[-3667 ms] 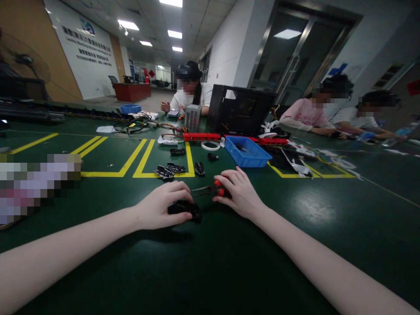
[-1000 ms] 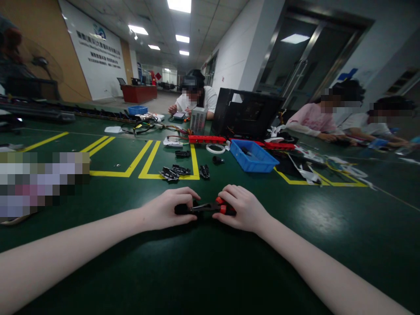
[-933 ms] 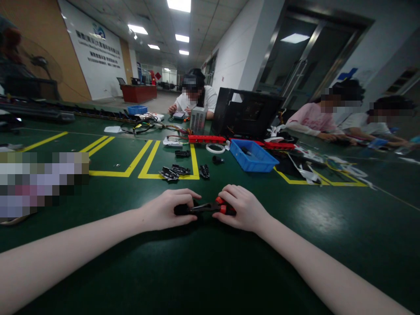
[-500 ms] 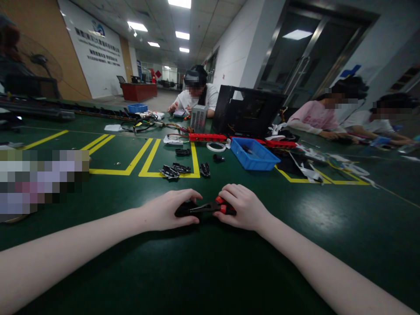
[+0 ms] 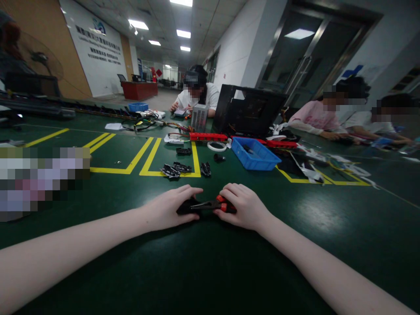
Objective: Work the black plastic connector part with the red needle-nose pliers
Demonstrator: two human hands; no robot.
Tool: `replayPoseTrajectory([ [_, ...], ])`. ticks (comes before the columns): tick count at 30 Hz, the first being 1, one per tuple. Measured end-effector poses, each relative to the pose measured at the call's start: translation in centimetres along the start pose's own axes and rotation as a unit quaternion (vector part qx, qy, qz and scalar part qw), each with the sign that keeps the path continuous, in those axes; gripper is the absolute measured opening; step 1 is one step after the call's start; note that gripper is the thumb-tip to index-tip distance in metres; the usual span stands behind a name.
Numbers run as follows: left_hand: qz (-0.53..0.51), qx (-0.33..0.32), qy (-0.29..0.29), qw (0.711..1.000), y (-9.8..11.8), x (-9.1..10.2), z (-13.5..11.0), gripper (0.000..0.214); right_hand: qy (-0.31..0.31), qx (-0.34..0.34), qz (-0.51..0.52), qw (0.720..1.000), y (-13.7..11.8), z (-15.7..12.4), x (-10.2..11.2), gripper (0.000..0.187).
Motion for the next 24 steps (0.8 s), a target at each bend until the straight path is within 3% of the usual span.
replayPoseTrajectory([
  [9, 0.113, 0.03, -0.038, 0.992, -0.8, -0.5, 0.1, 0.036, -0.01, -0.009, -0.001, 1.0, 0.3, 0.0, -0.2, 0.031],
  [18, 0.083, 0.031, -0.049, 0.995, -0.8, -0.3, 0.4, 0.032, 0.027, -0.068, 0.029, 0.997, 1.6, 0.1, 0.5, 0.028],
  [24, 0.069, 0.056, -0.057, 0.994, -0.9, -0.1, 0.5, 0.031, 0.018, -0.064, 0.035, 0.997, 1.5, 0.1, 0.4, 0.03],
])
Point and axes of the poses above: each hand's wrist, its own z-axis towards the middle knuckle, its own x-axis out of the back of the hand, y = z × x, the point moved 9 cm from there along z, towards the middle knuckle, and after that the axes turned 5 degrees about -x, right-handed, at the moved point
